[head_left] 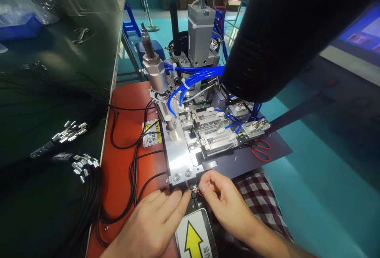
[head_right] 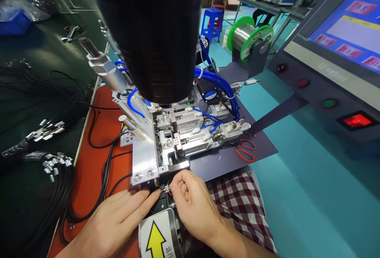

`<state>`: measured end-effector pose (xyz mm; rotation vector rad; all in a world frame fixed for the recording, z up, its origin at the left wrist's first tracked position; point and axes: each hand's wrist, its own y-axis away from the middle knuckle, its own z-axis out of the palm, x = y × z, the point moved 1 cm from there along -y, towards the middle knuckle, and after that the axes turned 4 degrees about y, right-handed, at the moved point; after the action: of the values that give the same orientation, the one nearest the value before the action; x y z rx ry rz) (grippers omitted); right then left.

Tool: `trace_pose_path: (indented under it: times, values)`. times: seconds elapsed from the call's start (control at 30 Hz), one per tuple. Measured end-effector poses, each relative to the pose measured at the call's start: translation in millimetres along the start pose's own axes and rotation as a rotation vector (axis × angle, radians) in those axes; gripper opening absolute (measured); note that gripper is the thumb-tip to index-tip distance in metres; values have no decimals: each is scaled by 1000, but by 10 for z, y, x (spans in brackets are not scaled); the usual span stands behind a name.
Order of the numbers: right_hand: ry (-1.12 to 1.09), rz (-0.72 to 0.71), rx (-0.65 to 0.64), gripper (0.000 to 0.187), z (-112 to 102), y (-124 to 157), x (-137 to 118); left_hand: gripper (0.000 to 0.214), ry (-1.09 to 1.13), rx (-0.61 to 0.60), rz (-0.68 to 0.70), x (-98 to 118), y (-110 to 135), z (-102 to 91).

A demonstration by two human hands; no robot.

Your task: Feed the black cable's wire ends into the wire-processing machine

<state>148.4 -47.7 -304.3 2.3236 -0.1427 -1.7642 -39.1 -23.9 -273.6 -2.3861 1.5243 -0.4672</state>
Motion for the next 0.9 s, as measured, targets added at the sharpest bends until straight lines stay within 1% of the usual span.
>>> trace_pose_path:
  times: [0.1,0.23,0.3,0.4,0.5,0.57,0.67,0.73,0.77,0.87,0.9]
  values:
    - [-125,68,-36,22,11,-21,19,33,9,-5,3,3,0,-11]
    - [-349,229,-155,27,15,-49,24,30,17,-14,-13,0,10,2]
    - [-391,263,-182,30,15,-46,8,30,30,-19,-22,-1,16,18]
    - [-317,221,-118,33,16,-22,-17,28,47,-11,-25,0,21,37]
    - [-241,163,-50,29,18,-12,-18,27,56,-5,-30,3,23,43]
    - [-294,200,-85,26,19,-26,-4,28,60,-14,-35,3,24,43]
    - [-419,294,-181,27,22,-49,6,29,60,-29,-38,-2,21,41]
    - [-412,296,-181,29,23,-44,-2,28,56,-26,-34,-6,16,40]
    - [-367,269,-150,30,22,-35,-9,28,55,-22,-33,-8,14,39]
    - [-182,123,-23,26,17,0,-27,28,57,-16,-33,-10,7,36]
    - [-156,95,-2,26,16,7,-27,28,56,-15,-36,-10,5,33]
